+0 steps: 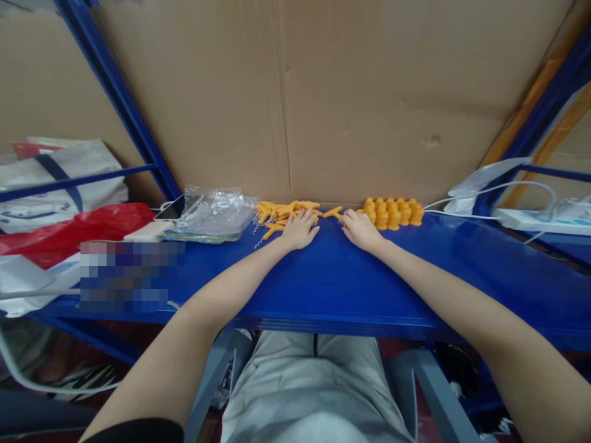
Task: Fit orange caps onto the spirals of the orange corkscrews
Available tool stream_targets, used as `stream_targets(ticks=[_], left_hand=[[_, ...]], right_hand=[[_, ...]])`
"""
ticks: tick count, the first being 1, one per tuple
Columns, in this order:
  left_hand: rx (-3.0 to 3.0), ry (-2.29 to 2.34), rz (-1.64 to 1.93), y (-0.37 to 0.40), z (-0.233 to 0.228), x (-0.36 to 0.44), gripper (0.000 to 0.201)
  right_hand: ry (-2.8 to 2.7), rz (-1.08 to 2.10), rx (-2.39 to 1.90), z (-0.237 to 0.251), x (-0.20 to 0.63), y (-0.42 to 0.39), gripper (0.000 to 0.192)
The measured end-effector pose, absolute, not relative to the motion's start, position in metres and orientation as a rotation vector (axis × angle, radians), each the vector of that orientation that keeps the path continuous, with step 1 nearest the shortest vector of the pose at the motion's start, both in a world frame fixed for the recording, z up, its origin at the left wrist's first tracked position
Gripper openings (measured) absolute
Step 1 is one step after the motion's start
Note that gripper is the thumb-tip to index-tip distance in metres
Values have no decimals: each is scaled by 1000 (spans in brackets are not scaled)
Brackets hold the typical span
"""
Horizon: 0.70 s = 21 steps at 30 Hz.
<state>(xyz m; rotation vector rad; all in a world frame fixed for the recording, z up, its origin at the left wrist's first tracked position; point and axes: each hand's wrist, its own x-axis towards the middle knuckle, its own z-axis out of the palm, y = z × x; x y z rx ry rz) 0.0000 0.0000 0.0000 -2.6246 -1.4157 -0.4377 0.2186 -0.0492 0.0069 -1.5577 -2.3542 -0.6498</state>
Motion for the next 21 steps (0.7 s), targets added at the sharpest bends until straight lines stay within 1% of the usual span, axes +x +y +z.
stream_targets(ticks=[4,13,21], left_hand=[[-2624,-1446,-436,4,0,-2,59],[-2588,-1491,-442,-1,0,-1,56],[-2497,-1298,-658,-3,0,-3,46]], right_hand=[[-2336,-721,-1440,8,223,-46,31],[-2212,-712,-1352,20,234,-49,34],[-2124,-700,-1286,28,243,-52,37]])
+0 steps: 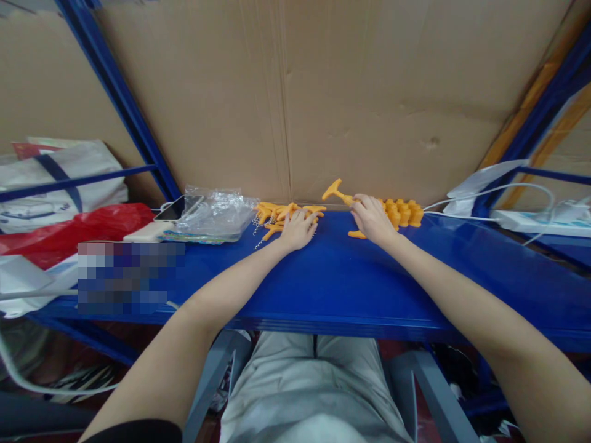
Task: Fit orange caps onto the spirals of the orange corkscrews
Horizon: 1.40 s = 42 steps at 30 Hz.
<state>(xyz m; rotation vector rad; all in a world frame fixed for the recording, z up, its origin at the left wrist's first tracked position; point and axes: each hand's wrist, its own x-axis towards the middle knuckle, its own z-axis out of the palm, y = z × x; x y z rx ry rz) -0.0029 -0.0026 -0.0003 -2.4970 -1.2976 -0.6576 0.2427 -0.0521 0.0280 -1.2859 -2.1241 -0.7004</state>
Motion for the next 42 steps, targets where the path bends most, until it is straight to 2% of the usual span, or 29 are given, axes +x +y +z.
stream_targets(ticks=[8,13,18,25,37,42], left_hand=[[-2422,-1083,-836,-21,14,3,52],[-2439,-943,-825,-20,17,3,46],[-2427,-942,-783,-16,19,0,35],[-2378,-717,-736,-11,12,4,24],[-2394,-730,-862,-12,15,11,25],[-2484,-739,-865,-12,17,9,26]], right_hand=[[-2247,-653,-1031,27,240,-52,35],[-2393,-683,-864,28,232,-57,40],[-2403,-676,-901,29,225,-62,40],[-2363,-741,-1019,29,223,-62,38],[-2319,-1071,-1021,35,219,-65,37],[-2324,-1085,-1004,37,222,-67,34]])
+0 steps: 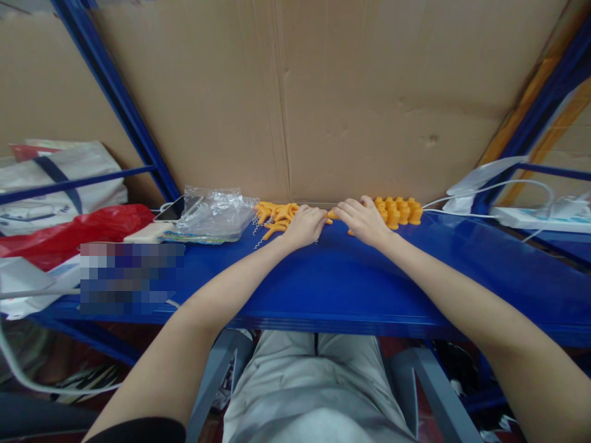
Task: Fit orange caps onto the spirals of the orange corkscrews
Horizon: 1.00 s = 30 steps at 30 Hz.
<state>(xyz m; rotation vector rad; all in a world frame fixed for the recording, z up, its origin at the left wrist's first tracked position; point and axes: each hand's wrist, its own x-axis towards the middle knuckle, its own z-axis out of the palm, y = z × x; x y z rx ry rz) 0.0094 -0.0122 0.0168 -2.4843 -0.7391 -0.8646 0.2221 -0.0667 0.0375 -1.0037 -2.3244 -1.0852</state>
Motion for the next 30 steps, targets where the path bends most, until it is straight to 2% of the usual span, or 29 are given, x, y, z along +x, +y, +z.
stream_targets(ticks=[3,8,16,23,30], left_hand=[[-2528,-700,-810,-12,17,4,24],[-2523,-677,-751,-9,16,-2,19],[-2511,-900,-875,-15,21,10,23],[-2583,-902,-902,-17,23,11,24],[-2581,-814,-763,-18,19,4,24]], right_hand=[[-2365,-1020,-974,34,225,-64,30],[-2373,-916,-996,27,224,-60,35],[-2294,-1091,-1062,35,217,-64,39],[-2236,-1182,-1049,35,218,-64,35],[-2306,-1087,-1056,29,220,-63,26]])
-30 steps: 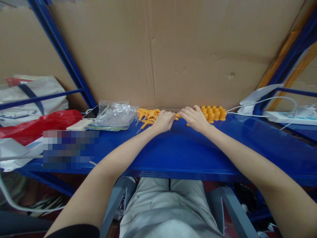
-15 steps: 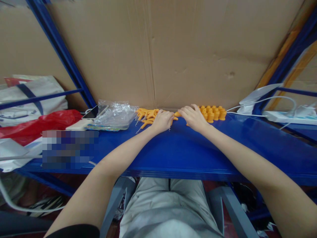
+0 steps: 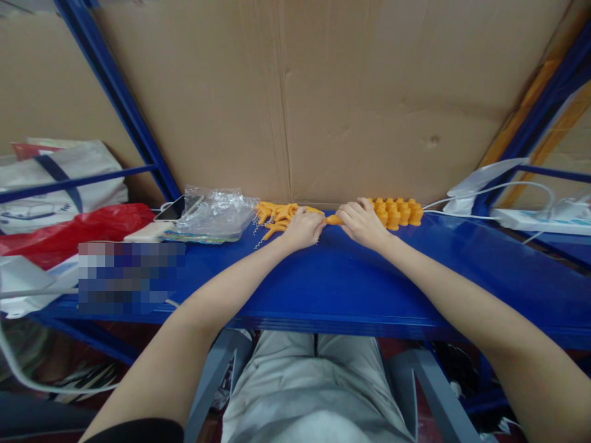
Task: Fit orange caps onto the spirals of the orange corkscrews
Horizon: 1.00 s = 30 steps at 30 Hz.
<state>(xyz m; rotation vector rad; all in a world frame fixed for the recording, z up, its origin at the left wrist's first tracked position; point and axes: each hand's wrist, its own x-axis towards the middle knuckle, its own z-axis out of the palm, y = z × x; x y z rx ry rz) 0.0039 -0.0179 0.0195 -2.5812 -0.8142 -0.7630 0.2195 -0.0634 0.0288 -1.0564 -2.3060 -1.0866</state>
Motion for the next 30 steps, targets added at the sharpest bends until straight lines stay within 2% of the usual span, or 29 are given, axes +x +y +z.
stream_targets(ticks=[7,13,16,23,30], left_hand=[[-2521,-789,-788,-18,19,7,25],[-2463,-983,-912,-6,20,0,43],[-2414,-968,-951,6,17,-11,40],[-2355,-982,-976,13,14,-18,19],[-2390,-931,-961,8,16,-17,19]], right_hand=[[-2325,-939,-1239,36,207,-72,23],[-2147,-786,-1379,50,222,-76,17],[-1991,-851,-1531,59,237,-75,15],[-1639,-845,-1729,83,278,-76,32],[-1552,-323,-2456,104,304,-86,25]])
